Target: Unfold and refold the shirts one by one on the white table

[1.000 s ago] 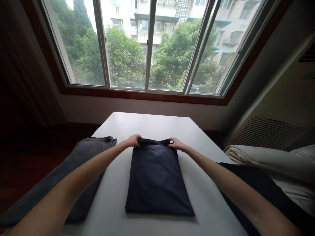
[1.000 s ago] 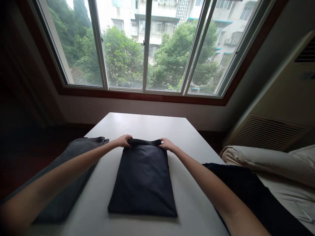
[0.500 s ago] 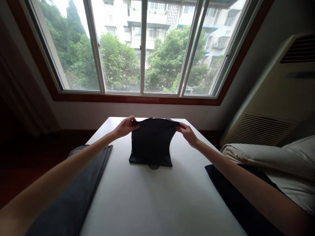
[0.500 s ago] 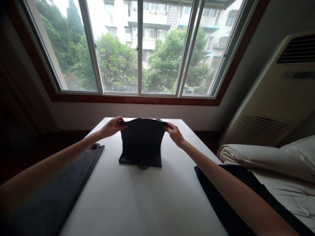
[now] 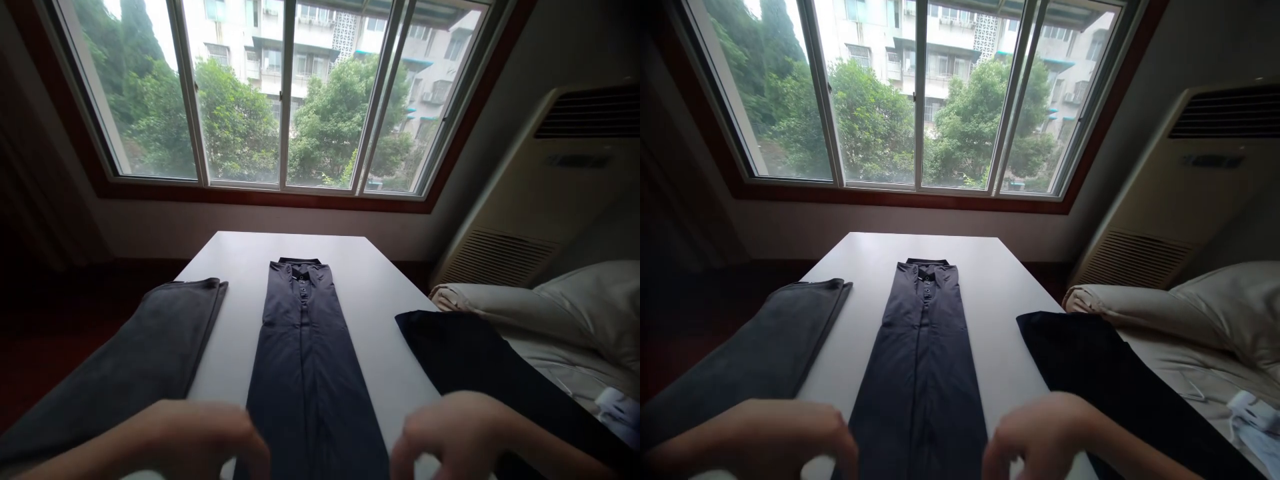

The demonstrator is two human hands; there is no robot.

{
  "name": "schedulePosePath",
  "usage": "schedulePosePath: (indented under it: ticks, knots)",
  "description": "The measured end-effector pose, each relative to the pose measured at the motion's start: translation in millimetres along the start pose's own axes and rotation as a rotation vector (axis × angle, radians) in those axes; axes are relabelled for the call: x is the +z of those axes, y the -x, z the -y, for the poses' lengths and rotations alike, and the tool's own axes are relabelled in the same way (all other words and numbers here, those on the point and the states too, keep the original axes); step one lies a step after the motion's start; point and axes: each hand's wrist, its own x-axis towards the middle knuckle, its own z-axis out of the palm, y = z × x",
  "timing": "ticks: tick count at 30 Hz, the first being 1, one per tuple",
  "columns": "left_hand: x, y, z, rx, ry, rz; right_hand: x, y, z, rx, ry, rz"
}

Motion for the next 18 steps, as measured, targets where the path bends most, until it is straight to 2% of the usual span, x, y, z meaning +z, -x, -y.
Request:
schedulePosePath:
  ticks: [3, 5, 7, 9, 11, 14, 16, 18]
  knots:
    - [-30.1, -31, 13, -0.031, -0.060, -0.287, -31, -37, -15, -0.071, -0.041, -0.245]
    - [-53.4, -64, 31, -0.083, -0.185, -0.466, -58, -77, -27, -0.033, 0.020, -0.471]
    - [-73.1, -103, 54, -0.252, -0.329, -0.627, -83, -121, -35, 0.112, 0.142, -0.773]
    - [-86.6, -141, 77, -0.458, -0.468, -0.714, -102, -163, -39, 0.281, 0.259, -0.927]
    - [-93.8, -171, 95, -0.593, -0.526, -0.737, -113, -195, -40, 0.387, 0.291, -0.980]
    - [-98.1, -195, 109, -0.660, -0.524, -0.739, -119, -222, -42, 0.467, 0.276, -0.991]
    - [-101.6, -197, 113, -0.669, -0.524, -0.745, -121, -225, -47, 0.479, 0.274, -0.996]
    - [-108.3, -188, 115, -0.670, -0.526, -0.758, -124, -217, -58, 0.470, 0.269, -1.014]
